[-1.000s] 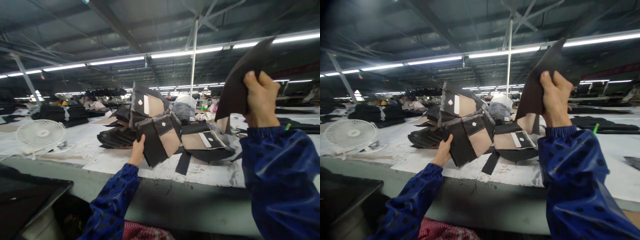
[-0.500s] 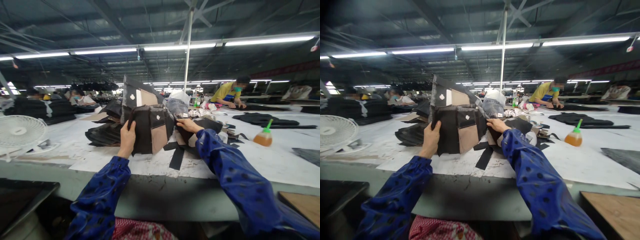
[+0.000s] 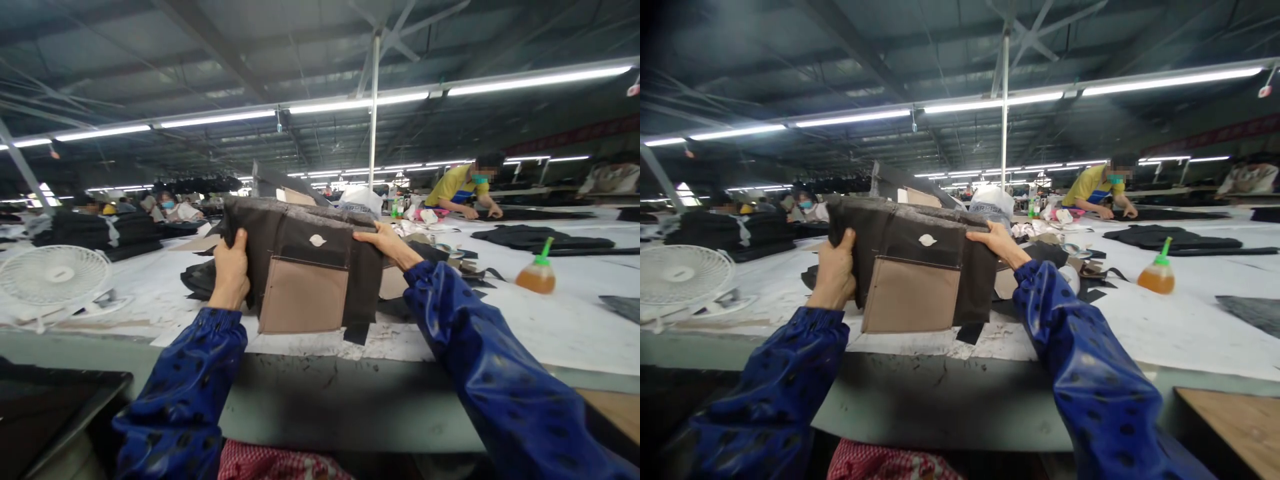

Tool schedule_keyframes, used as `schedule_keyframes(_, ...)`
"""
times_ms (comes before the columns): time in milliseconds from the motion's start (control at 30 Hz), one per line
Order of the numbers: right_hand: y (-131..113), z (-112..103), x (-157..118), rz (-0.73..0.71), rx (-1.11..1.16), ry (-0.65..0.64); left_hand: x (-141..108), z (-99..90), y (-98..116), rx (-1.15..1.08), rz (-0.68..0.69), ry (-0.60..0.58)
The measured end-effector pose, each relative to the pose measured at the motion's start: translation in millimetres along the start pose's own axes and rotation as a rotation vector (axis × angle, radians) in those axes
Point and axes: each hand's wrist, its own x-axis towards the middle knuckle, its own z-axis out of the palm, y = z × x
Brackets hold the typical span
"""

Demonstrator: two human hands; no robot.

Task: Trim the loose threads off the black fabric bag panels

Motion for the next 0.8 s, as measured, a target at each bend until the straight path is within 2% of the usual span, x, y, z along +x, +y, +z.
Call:
schedule_keyframes(67, -12, -21, -1, 0.013, 0.002, 0.140, -1, 15.9, 2, -0.042, -0.065, -0.096)
schedule_keyframes(133, -19, -47, -4, 0.067, -0.040, 0.311, -6, 33.5, 3, -0.061, -0.103, -0.242)
schedule_keyframes(233, -14, -87, -14, 0.173, -0.163, 0.558, -26, 54.5, -1, 0.074, -0.042, -0.374)
schedule_keyframes(300, -4, -108, -24, 0.221, -0.225, 0.645, -48, 63.4, -10, 0.246, -0.035, -0.478)
schedule_keyframes(400, 8, -123, -36, 0.229, -0.231, 0.655, -92, 76.5, -31, 0.391, -0.128, -0.775)
schedule_keyframes(467, 9, -117, -41, 0.198, -0.225, 0.597, -121, 89.2, -43, 0.376, -0.120, -0.912)
schedule_keyframes(567, -2, -90, -46, 0.178, -0.200, 0.487, -154, 112.1, -51, 0.379, -0.070, -0.992)
schedule_keyframes(633, -11, -67, -49, 0.216, -0.052, 0.433, -170, 125.8, -49, 0.458, -0.055, -0.970)
schedule_keyframes(700, -20, -49, -50, 0.285, 0.118, 0.364, -182, 135.0, -45, 0.558, -0.016, -0.900)
schedule_keyframes(800, -28, -33, -53, 0.273, 0.269, 0.283, -195, 139.4, -40, 0.650, 0.134, -0.770)
